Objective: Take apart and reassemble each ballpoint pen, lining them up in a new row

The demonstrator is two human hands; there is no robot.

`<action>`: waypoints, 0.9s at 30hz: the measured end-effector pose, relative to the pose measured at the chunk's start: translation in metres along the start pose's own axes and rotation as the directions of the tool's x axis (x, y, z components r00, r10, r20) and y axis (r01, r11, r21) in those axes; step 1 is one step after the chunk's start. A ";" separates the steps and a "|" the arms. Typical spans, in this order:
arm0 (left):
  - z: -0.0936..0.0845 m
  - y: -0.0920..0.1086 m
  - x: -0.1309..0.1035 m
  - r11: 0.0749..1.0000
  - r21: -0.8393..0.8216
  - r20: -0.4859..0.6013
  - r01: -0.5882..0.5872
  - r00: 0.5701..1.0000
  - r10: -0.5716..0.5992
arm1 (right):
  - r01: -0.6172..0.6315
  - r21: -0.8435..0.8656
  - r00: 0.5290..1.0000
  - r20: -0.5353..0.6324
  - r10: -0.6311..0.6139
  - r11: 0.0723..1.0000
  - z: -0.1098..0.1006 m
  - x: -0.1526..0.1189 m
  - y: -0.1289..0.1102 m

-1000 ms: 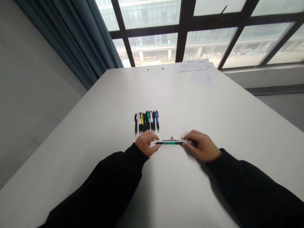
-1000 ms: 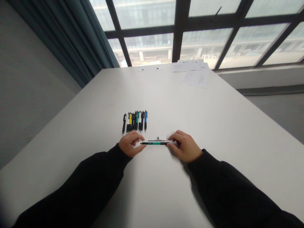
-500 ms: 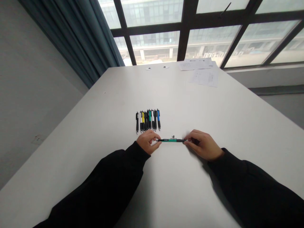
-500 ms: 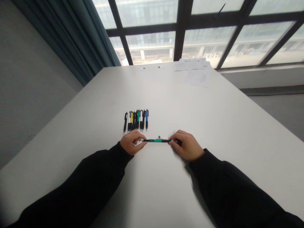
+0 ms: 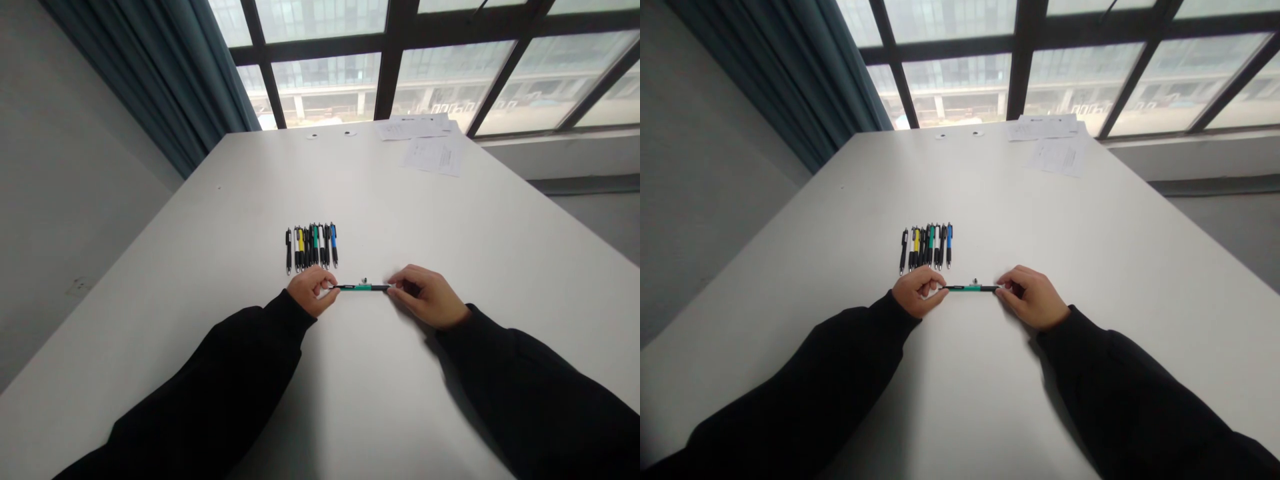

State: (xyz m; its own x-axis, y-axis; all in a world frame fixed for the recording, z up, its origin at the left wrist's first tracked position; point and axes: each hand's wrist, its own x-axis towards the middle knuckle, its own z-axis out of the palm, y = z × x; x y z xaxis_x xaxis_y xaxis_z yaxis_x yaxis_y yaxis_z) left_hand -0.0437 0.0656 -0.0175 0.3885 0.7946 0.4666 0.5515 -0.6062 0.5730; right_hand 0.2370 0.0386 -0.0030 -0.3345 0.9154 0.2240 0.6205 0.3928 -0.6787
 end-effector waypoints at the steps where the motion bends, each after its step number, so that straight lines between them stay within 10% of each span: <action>1: -0.001 0.001 0.001 1.000 0.019 -0.027 -0.017 0.999 0.017 | 0.007 0.001 1.000 0.000 -0.007 1.000 0.000 0.000 0.000; 6: 0.001 0.026 -0.012 0.973 0.051 0.029 -0.227 0.974 0.226 | 0.021 0.014 1.000 0.021 -0.021 1.000 -0.002 0.000 -0.002; 12: 0.025 0.074 -0.048 0.844 0.000 0.381 -0.536 0.780 0.496 | 0.026 0.017 0.999 0.035 -0.027 1.000 -0.003 0.000 -0.003; 27: 0.024 0.074 -0.044 0.916 -0.043 0.416 -0.398 0.827 0.379 | 0.051 -0.019 0.991 0.127 -0.048 0.999 -0.005 0.002 -0.004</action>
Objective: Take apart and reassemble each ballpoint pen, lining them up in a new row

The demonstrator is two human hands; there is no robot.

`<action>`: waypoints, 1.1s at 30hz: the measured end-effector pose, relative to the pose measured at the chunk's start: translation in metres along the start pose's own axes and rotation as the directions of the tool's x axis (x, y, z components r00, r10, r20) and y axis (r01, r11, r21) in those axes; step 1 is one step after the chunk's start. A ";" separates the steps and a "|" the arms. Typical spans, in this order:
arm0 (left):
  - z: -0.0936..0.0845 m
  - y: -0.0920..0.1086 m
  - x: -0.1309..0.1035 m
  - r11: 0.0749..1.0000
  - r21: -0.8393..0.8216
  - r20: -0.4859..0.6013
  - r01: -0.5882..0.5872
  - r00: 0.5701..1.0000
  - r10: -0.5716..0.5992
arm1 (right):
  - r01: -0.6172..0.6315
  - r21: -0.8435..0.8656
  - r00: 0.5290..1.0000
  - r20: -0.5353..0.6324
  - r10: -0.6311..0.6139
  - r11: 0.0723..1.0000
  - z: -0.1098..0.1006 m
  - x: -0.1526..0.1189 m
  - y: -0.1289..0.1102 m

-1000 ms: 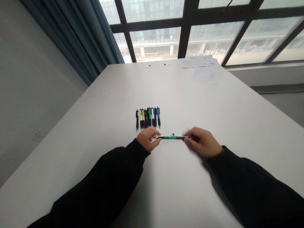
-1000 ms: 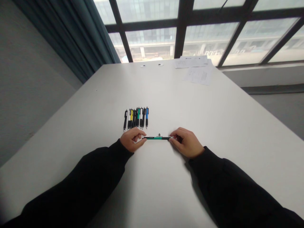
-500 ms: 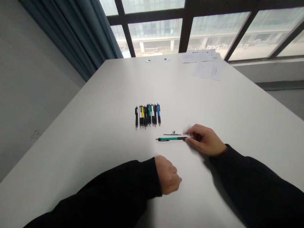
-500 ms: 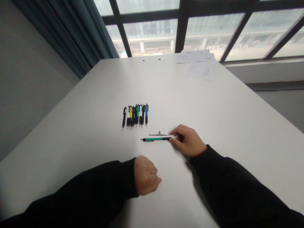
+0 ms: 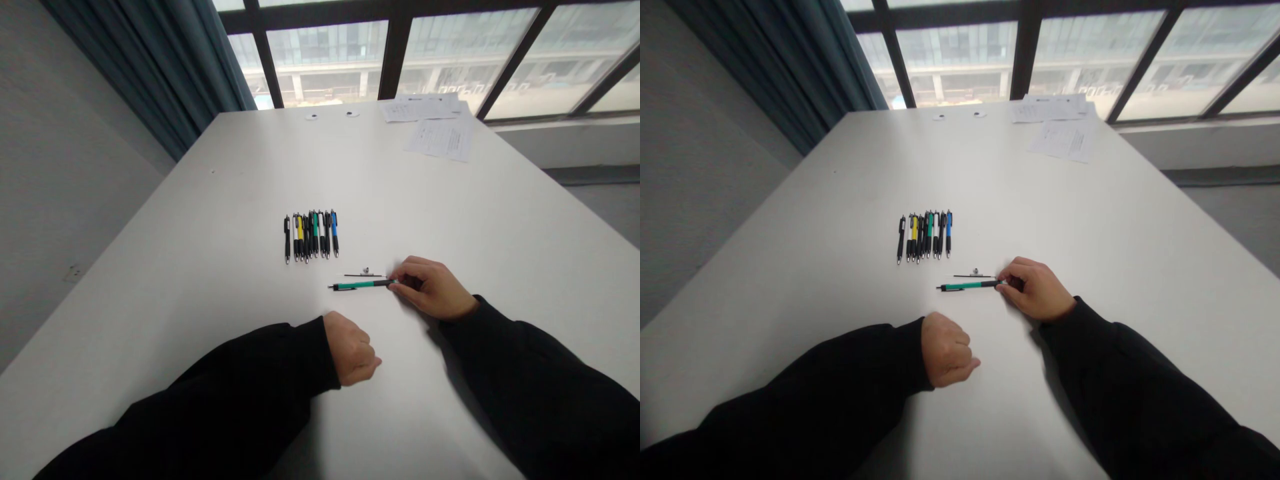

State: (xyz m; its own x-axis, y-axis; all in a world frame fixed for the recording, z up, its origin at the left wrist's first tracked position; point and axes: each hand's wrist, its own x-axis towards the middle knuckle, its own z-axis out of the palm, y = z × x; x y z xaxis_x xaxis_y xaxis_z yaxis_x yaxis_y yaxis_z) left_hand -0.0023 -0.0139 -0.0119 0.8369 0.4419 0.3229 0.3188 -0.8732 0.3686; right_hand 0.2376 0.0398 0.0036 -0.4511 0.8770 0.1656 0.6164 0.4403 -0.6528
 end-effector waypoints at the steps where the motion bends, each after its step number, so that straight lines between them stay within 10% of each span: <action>1: 0.000 -0.001 0.000 1.000 -0.007 0.000 0.003 1.000 -0.003 | 0.002 0.016 1.000 0.003 -0.003 1.000 0.000 0.001 0.000; 5: -0.001 -0.005 0.002 0.994 -0.106 -0.007 0.026 1.000 -0.027 | -0.097 0.256 0.993 -0.040 0.111 0.962 -0.002 0.002 0.000; 9: -0.007 -0.011 0.005 0.849 -0.464 0.018 0.251 0.961 -0.274 | -0.235 0.667 0.961 0.052 0.270 0.707 -0.001 -0.001 0.003; 13: -0.015 -0.024 0.013 0.164 -0.862 0.347 0.479 0.795 -0.497 | -0.261 0.823 0.964 0.200 0.173 0.504 0.001 -0.004 0.006; 18: -0.018 -0.037 0.024 -0.438 -0.762 0.597 0.477 0.780 -0.187 | -0.317 0.797 0.941 0.331 0.065 0.514 0.003 -0.003 0.004; 28: -0.011 -0.029 0.020 -0.446 -0.779 0.586 0.441 0.764 -0.268 | -0.321 0.743 0.945 0.291 0.147 0.587 0.008 -0.001 -0.007; 33: -0.007 -0.026 0.021 -0.361 -0.844 0.506 0.396 0.811 -0.294 | -0.157 0.594 0.982 0.008 0.189 0.789 0.010 0.000 -0.014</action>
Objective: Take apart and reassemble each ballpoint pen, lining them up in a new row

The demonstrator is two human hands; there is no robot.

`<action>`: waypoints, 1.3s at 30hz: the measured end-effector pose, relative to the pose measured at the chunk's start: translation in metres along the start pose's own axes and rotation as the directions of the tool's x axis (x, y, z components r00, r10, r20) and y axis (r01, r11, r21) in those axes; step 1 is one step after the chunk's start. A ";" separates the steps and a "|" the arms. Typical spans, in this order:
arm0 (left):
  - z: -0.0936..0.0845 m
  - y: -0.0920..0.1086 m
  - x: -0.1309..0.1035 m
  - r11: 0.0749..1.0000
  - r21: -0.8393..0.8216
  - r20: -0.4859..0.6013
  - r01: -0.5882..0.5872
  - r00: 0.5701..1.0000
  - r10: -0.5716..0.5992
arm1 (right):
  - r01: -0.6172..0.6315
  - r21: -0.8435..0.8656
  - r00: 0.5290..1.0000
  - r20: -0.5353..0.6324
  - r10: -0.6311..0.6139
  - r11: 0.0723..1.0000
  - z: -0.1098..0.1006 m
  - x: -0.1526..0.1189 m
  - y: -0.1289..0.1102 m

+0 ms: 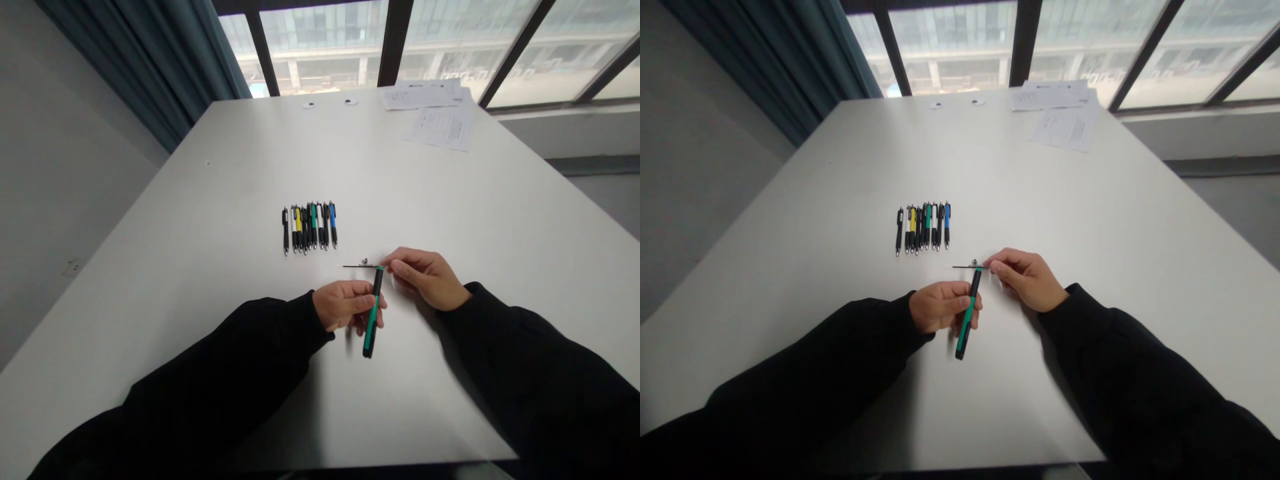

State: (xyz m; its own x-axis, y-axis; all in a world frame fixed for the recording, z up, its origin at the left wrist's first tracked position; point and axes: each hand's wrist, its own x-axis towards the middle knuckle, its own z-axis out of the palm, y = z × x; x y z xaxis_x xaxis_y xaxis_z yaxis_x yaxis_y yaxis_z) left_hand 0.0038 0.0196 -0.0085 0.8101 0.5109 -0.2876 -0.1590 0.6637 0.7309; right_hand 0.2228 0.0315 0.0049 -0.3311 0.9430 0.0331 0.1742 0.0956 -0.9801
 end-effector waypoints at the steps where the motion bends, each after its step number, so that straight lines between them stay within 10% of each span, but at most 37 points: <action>1: 0.001 -0.001 0.000 0.999 0.034 0.004 -0.024 1.000 0.024 | 0.066 -0.139 0.996 -0.048 -0.073 0.988 0.000 0.000 -0.001; 5: 0.005 -0.001 -0.005 0.964 0.227 0.016 -0.139 0.990 0.139 | 0.214 -0.584 0.970 0.036 -0.239 0.783 -0.004 0.003 -0.003; 14: 0.008 0.004 -0.010 0.933 0.315 0.014 -0.176 0.983 0.180 | 0.277 -0.687 0.960 0.175 -0.217 0.672 0.001 0.002 0.002; 21: 0.001 0.000 -0.006 0.941 0.311 -0.056 -0.132 0.986 0.157 | -0.095 0.005 0.990 -0.101 0.095 0.995 -0.010 0.004 0.003; 28: 0.001 0.001 -0.004 0.951 0.292 -0.068 -0.105 0.989 0.130 | -0.127 0.543 0.981 -0.052 0.185 0.830 -0.011 0.006 0.001; 39: 0.004 0.000 -0.012 0.931 0.354 0.007 -0.093 0.995 0.096 | -0.143 0.619 0.964 -0.090 0.250 0.772 -0.016 0.008 0.003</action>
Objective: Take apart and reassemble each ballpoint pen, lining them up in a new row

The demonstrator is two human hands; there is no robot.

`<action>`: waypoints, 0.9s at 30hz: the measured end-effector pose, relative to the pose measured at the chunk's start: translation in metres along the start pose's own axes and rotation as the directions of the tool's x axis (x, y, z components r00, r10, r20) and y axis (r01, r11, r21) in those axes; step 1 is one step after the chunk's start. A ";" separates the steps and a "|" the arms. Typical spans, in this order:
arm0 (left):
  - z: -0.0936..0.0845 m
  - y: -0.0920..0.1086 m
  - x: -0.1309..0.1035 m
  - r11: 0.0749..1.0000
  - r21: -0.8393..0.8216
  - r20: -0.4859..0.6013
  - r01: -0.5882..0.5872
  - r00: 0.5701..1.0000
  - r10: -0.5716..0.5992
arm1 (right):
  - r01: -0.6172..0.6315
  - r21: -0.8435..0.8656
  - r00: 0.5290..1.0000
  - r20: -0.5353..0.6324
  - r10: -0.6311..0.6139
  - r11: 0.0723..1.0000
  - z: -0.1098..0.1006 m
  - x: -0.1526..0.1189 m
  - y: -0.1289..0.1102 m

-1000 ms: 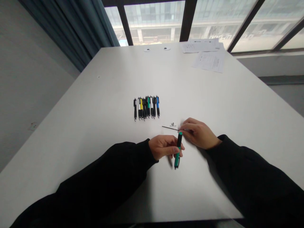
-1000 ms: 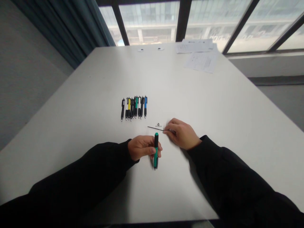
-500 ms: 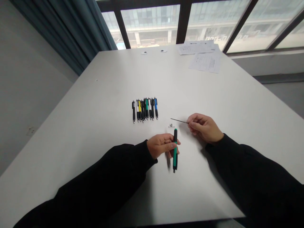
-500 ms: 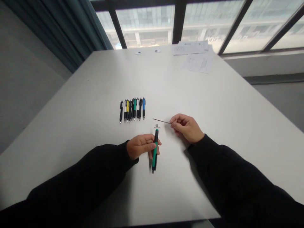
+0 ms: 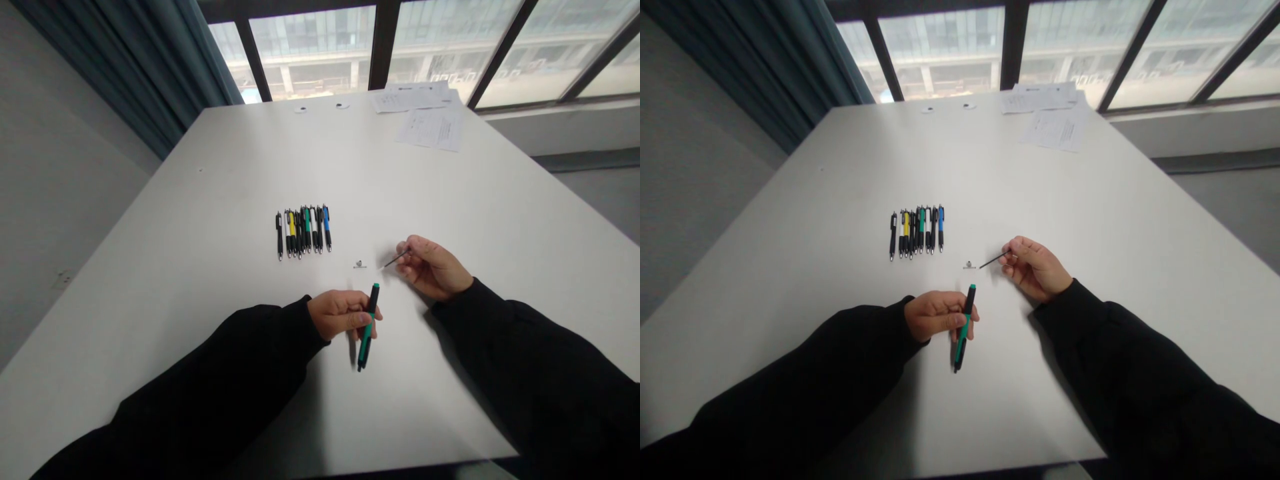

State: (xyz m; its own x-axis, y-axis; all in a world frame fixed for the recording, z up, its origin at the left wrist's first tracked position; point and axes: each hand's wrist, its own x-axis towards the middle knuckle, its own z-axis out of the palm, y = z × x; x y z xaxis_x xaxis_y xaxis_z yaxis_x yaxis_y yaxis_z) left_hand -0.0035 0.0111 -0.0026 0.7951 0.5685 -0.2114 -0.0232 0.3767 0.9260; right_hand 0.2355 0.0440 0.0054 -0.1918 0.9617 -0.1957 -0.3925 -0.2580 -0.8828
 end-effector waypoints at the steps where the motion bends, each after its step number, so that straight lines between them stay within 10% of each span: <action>1: 0.000 0.000 -0.001 1.000 0.005 -0.001 0.001 1.000 -0.001 | -0.001 0.004 1.000 -0.008 0.001 1.000 0.000 0.000 0.000; 22: -0.001 0.000 -0.001 0.997 0.059 0.037 0.045 0.998 -0.047 | 0.023 0.071 1.000 -0.003 -0.023 0.997 0.003 0.001 0.002; 27: -0.001 0.001 0.001 0.995 0.080 0.023 0.053 0.998 -0.054 | 0.008 0.023 0.988 0.152 -0.012 1.000 0.000 0.000 0.008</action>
State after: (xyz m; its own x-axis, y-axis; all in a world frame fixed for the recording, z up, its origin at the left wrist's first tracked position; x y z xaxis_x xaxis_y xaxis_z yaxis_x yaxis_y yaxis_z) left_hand -0.0035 0.0127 -0.0027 0.8087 0.5304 -0.2544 0.0672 0.3463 0.9357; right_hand 0.2322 0.0415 -0.0010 -0.3216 0.9394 -0.1184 -0.4146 -0.2522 -0.8744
